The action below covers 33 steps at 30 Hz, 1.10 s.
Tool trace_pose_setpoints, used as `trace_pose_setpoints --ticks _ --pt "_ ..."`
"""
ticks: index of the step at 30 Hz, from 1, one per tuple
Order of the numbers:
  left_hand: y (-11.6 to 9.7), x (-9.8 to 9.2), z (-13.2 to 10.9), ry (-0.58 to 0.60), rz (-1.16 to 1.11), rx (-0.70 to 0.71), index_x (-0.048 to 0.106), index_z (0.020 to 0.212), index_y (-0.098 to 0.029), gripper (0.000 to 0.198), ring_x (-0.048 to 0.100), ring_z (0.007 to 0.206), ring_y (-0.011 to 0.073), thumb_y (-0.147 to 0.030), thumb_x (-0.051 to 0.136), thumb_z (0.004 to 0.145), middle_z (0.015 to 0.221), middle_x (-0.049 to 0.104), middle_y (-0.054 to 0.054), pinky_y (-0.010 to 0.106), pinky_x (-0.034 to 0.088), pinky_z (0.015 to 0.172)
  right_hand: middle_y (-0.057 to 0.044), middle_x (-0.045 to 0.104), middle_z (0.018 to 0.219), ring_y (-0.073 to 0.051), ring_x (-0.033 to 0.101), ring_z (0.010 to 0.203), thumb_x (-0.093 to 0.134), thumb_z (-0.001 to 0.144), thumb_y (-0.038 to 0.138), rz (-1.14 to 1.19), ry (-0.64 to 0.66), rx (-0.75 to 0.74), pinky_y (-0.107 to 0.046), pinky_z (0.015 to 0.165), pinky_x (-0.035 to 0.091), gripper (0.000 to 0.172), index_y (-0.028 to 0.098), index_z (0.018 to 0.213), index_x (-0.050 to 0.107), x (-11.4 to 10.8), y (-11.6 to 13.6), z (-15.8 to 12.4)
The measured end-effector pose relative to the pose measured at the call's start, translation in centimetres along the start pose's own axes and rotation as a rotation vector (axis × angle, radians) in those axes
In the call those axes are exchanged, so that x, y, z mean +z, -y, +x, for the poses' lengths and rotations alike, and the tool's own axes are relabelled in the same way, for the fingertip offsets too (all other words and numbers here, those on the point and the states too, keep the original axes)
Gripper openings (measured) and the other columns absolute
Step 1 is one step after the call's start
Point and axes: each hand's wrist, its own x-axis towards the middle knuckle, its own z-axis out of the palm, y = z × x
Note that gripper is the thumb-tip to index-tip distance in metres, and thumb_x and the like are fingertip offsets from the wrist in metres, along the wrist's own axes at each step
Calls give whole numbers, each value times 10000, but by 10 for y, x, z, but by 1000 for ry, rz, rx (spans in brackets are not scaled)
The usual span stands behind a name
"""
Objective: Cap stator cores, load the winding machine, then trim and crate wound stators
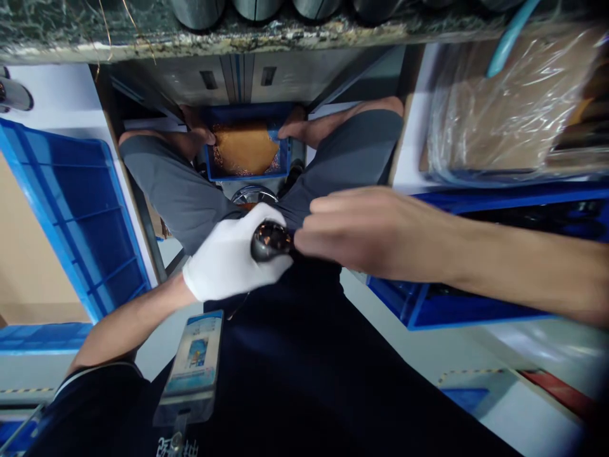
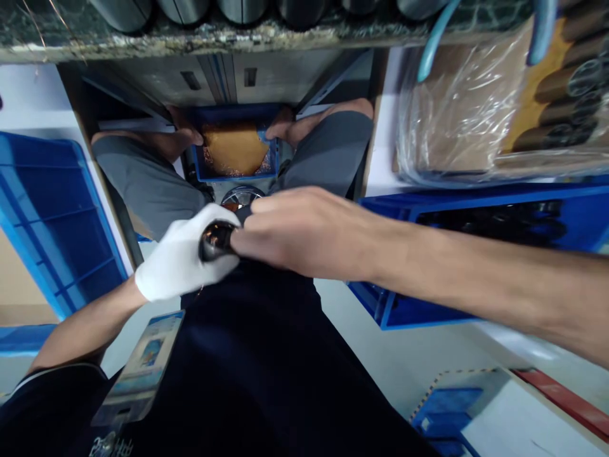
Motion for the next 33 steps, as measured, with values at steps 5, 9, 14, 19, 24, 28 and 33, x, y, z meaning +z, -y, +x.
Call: trace_pose_setpoints --ticks 5,9,14,19,24,28,33 --pt "7 6 -16 -44 -200 -76 731 1233 -177 214 819 845 207 -237 693 1032 990 830 59 320 698 815 -11 620 858 -182 566 819 672 1139 371 -224 -86 -36 -349 719 457 315 259 846 687 -24 9 3" --pt "23 5 -27 -275 92 219 675 1335 -247 412 768 1275 316 -183 785 944 1362 772 136 526 619 1165 -31 747 1024 -202 698 875 915 930 648 334 202 351 -336 736 553 459 242 1063 749 -23 0 8" --pt "32 8 -41 -298 -34 120 602 1405 -257 435 755 1269 288 -208 770 1007 1395 748 123 498 614 1150 47 532 693 -143 492 629 650 1140 550 207 188 284 -291 596 373 437 239 845 563 -4 -1 27" --pt "45 23 -62 -322 -746 -395 580 1386 -233 503 726 1297 293 -315 806 945 1358 736 101 473 579 1195 -114 742 1171 -307 705 1026 727 1113 444 -748 -66 -227 -424 868 535 321 213 1335 706 -15 32 87" --pt "57 27 -92 -499 -1141 -466 568 1541 -228 589 708 1339 350 -521 689 1045 1456 729 136 539 508 1263 -200 724 1390 -404 697 1255 823 1058 371 -992 -365 -413 -528 1000 606 407 184 1400 704 -24 83 235" --pt "51 22 -111 -606 -937 -526 526 1578 -242 589 657 1469 341 -534 689 1093 1524 697 130 521 432 1352 -221 711 1515 -409 661 1434 609 1159 240 -1098 -640 -393 -564 1174 525 285 94 1331 783 -40 91 362" --pt "62 21 -117 -826 -734 -558 529 1561 -274 549 594 1586 306 -413 742 1074 1636 644 110 483 404 1402 -137 762 1335 -338 661 1284 677 1127 222 -1073 -537 -491 -581 1153 521 187 216 1026 834 -42 101 368"
